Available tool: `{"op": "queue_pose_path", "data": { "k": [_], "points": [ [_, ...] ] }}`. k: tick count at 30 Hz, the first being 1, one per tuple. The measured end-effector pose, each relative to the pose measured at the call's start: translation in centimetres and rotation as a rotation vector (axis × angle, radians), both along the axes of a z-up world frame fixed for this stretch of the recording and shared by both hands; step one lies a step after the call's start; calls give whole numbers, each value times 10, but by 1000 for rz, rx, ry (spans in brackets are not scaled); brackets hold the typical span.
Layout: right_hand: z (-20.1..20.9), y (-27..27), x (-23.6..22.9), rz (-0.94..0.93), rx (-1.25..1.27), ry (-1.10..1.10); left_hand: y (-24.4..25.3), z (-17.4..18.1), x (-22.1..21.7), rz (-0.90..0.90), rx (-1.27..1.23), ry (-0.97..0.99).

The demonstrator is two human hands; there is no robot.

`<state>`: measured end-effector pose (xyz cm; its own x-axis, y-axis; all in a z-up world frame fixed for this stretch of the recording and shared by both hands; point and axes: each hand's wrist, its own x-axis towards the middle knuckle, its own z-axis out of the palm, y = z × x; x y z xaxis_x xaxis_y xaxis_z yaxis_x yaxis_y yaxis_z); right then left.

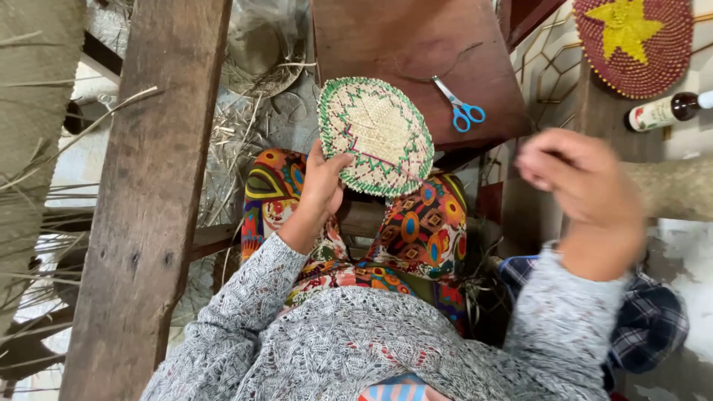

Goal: The person sews decorative thread patterns onto a circular straw disk using a needle, pulling thread through the material and cutting it with scissors.

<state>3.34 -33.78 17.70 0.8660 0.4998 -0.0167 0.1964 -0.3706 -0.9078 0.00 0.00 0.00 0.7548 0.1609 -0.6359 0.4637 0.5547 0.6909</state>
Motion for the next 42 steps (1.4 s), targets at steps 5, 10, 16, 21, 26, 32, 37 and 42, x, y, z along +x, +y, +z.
{"op": "queue_pose_path", "data": {
  "k": [5, 10, 16, 21, 26, 32, 37, 42],
  "points": [
    [55, -8, -19, -8, -634, -12, -1, -4, 8, 52, -6, 2],
    [24, -4, -19, -300, -805, -113, -6, -21, 14, 102, -3, -58],
    [-32, 25, -16, -356, -151, -237, -15, -43, 17, 151, -67, 2],
    [-34, 14, -10, -285, -397, -89, -6, -20, 13, 193, -42, -187],
    [-48, -135, 6, -552, -423, -344, 11, -23, 32, 318, 110, -534],
    [-65, -188, 21, -720, -410, -416, 12, -29, 55, 486, 313, -593],
    [-66, -193, 21, -850, -411, -414, 21, -48, 56, 537, 325, -581],
    [-57, -200, 15, -1027, -410, -411, 15, -40, 62, 622, 321, -550]
  ]
}}
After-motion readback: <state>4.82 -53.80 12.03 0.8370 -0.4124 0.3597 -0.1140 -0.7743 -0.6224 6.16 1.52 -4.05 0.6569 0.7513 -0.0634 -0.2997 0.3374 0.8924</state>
